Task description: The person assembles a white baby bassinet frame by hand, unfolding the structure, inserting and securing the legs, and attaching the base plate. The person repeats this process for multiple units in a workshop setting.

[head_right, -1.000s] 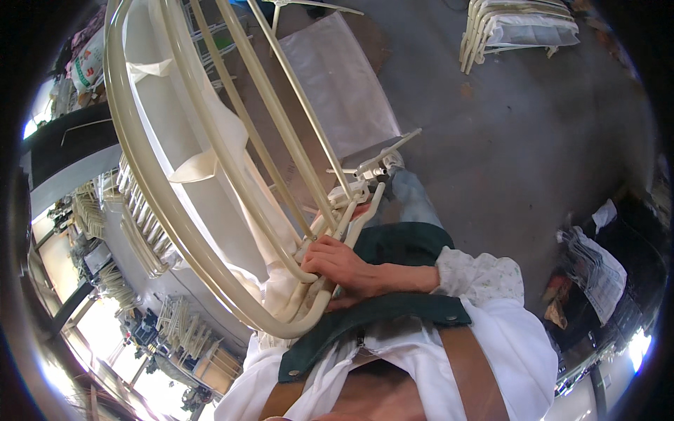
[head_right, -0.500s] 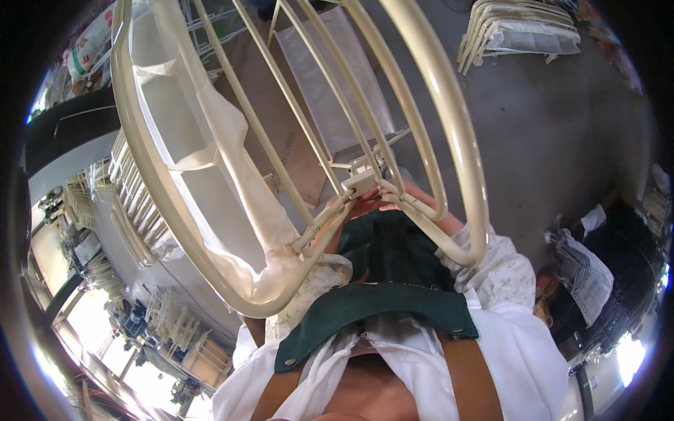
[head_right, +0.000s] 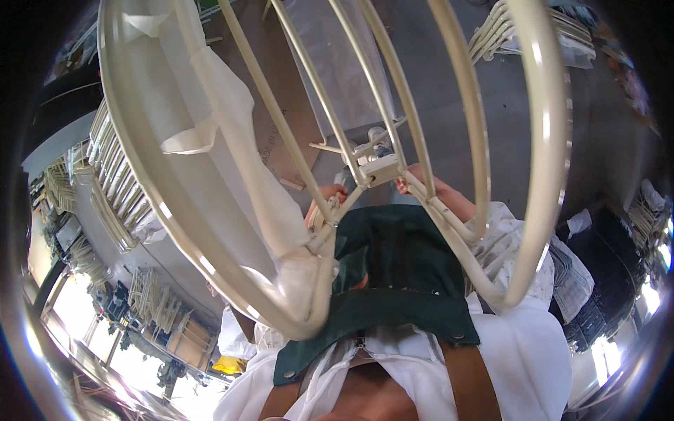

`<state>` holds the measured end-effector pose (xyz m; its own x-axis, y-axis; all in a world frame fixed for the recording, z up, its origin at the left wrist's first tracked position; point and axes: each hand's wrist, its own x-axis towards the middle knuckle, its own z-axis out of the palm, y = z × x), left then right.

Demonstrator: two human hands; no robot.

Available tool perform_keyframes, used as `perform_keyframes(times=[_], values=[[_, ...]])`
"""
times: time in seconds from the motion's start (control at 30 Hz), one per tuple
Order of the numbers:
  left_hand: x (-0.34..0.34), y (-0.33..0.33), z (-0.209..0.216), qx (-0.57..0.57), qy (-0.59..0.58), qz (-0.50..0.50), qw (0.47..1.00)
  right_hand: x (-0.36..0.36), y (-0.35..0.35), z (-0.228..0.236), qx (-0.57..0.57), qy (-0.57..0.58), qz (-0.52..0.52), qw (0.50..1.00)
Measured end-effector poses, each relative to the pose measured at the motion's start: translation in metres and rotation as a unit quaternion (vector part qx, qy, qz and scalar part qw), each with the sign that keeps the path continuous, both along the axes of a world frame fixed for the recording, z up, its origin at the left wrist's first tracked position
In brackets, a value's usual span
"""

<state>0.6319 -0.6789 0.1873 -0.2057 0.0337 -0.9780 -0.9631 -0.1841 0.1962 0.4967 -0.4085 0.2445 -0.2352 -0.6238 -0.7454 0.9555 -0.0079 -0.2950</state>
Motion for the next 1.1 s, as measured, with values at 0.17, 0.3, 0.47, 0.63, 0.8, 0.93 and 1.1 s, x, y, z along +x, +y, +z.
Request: perform_keyframes(times=[0.17,0.3,0.47,0.63,0.8,0.93,1.1], values=[[-0.022,-0.019,-0.039,0.017,0.001,-0.031,0.999,0.005,0.020,-0.061,-0.043,-0.049,-0.024,0.998],[-0.029,-0.011,-0.046,0.024,-0.018,-0.033,0.999,0.008,0.015,-0.054,0.031,-0.068,-0.045,0.996],[-0.039,-0.007,-0.035,0.017,-0.040,0.036,0.998,0.001,-0.009,-0.025,0.110,-0.058,-0.058,0.991],[-0.036,-0.006,-0.038,-0.015,-0.049,0.016,0.999,-0.002,-0.012,-0.023,0.122,-0.040,-0.029,0.991],[-0.041,-0.005,-0.028,-0.037,-0.040,-0.002,0.998,0.000,-0.008,-0.033,0.079,-0.085,-0.070,0.991],[-0.049,0.000,-0.023,-0.011,-0.023,-0.003,1.000,-0.009,-0.017,-0.016,0.161,-0.099,-0.055,0.980],[-0.033,0.004,-0.038,0.006,-0.025,-0.001,1.000,-0.006,-0.018,-0.010,0.088,-0.031,-0.073,0.993]])
